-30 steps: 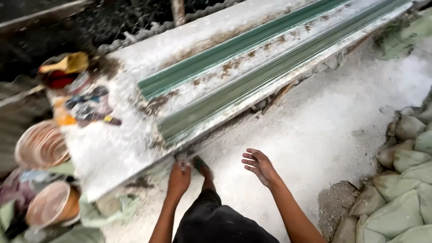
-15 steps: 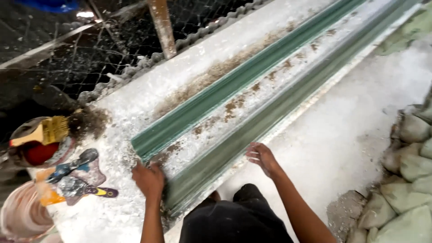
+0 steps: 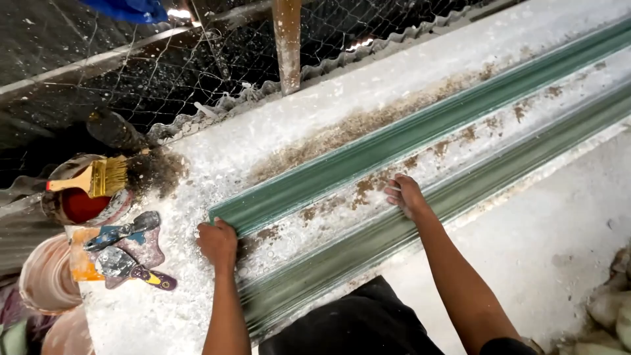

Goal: Clean a mold surface with a block and mix gypsum powder with liquid in a container for casting.

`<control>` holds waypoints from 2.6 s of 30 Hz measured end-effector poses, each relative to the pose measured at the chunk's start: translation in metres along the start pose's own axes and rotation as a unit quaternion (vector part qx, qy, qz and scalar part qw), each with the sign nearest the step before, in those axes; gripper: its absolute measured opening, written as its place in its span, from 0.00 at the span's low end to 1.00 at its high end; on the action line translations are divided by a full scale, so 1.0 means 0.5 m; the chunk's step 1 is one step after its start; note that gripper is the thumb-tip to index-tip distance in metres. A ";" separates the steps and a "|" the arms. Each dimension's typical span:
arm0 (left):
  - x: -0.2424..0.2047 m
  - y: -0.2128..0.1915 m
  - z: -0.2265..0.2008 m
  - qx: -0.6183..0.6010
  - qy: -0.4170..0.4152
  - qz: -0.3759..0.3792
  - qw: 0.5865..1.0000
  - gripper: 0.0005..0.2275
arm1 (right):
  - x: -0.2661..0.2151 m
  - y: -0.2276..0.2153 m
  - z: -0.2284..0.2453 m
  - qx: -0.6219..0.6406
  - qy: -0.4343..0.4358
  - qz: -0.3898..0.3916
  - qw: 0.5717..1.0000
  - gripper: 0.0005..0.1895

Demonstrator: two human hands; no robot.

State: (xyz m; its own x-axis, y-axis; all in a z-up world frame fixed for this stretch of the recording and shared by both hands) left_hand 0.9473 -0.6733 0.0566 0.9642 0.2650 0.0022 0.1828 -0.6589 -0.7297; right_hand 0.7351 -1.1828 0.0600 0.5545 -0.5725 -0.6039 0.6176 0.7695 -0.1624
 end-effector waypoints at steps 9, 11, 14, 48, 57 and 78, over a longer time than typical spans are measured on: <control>0.013 -0.118 -0.121 0.068 0.119 -0.130 0.982 0.14 | 0.298 -0.179 0.080 0.327 -0.003 0.028 0.944 0.28; 0.033 -0.112 -0.153 0.121 0.098 -0.111 0.982 0.18 | 0.341 -0.194 0.112 0.227 -0.022 -0.007 0.974 0.23; 0.091 -0.086 -0.140 0.201 0.036 -0.044 0.978 0.25 | 0.374 -0.201 0.159 0.106 -0.055 -0.050 0.992 0.19; 0.005 0.319 -0.368 0.282 0.324 0.088 0.899 0.07 | 0.686 -0.476 0.451 -0.045 -0.155 -0.232 0.959 0.50; 0.223 0.387 -0.344 0.165 0.281 0.190 0.926 0.11 | 0.732 -0.432 0.537 -0.153 -0.143 -0.242 0.948 0.44; 0.327 0.393 -0.588 0.332 0.039 0.291 0.896 0.37 | 0.924 -0.239 0.670 -0.434 0.132 -0.256 0.854 0.50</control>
State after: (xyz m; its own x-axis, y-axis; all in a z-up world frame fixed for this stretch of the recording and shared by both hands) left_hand 1.1973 -0.9665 0.1148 0.8745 -0.0552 -0.4819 -0.4851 -0.0987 -0.8689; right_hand 1.1044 -1.6343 0.0620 0.1207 -0.9008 -0.4171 0.0319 0.4235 -0.9053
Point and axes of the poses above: each hand's wrist, its own x-axis towards the middle knuckle, its own y-axis out of the palm, z = x × y, the point moved 2 cm from there along x, towards the middle knuckle, and after that the axes turned 14 degrees about -x, right-handed, at the moved point
